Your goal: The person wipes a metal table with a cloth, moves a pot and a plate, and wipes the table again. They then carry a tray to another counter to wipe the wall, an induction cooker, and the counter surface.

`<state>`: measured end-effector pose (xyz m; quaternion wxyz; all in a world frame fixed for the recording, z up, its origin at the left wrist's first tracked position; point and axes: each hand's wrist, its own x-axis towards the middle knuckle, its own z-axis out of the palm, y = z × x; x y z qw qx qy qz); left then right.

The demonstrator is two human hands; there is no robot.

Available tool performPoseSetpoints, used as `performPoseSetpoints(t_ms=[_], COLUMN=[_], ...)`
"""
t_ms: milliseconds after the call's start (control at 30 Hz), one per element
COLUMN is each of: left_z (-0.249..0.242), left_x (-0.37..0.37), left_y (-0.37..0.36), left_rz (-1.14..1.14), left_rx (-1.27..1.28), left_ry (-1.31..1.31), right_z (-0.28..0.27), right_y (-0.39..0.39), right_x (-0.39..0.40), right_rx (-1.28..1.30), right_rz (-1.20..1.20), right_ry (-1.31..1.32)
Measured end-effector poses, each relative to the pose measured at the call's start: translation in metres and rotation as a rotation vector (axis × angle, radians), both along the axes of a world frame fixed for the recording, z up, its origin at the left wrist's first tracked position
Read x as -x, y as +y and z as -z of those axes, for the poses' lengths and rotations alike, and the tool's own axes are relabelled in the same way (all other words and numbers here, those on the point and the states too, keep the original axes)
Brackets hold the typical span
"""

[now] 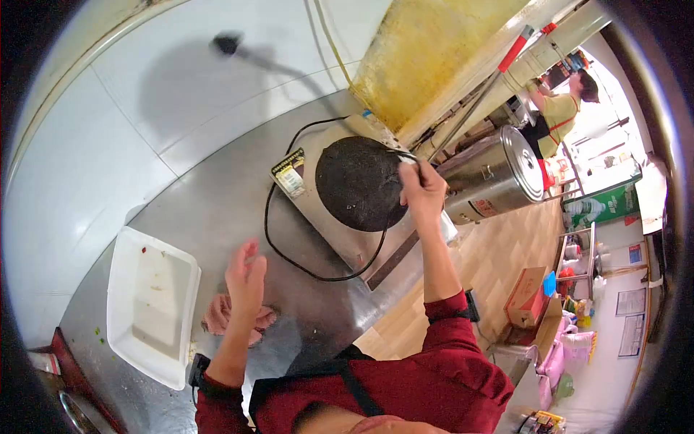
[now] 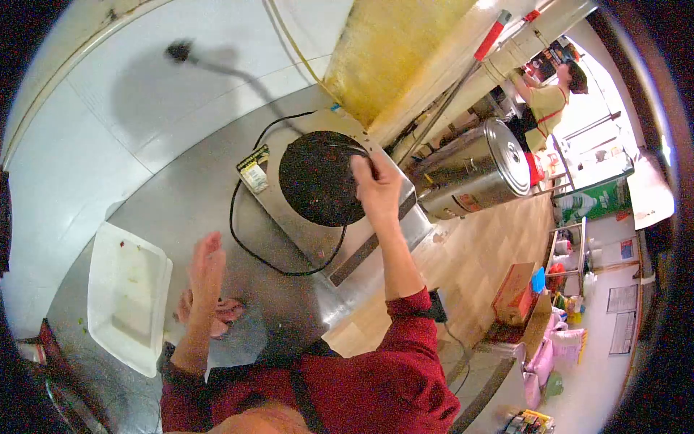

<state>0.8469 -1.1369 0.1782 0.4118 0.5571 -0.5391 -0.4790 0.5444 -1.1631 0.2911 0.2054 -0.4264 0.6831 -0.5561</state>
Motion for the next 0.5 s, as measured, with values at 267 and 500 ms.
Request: performPoseSetpoints(t_ms=[267, 500], left_z=[0.057, 0.06], left_x=[0.037, 0.055], left_y=[-0.04, -0.077], left_rz=[-0.047, -0.092], left_rx=[-0.047, -0.328], left_ry=[0.007, 0.322], right_z=[0.069, 0.12], right_y=[0.016, 0.009], right_x=[0.11, 0.162], right_rx=[0.154, 0.132], right_rz=[0.325, 0.49], right_ry=[-0.019, 0.224])
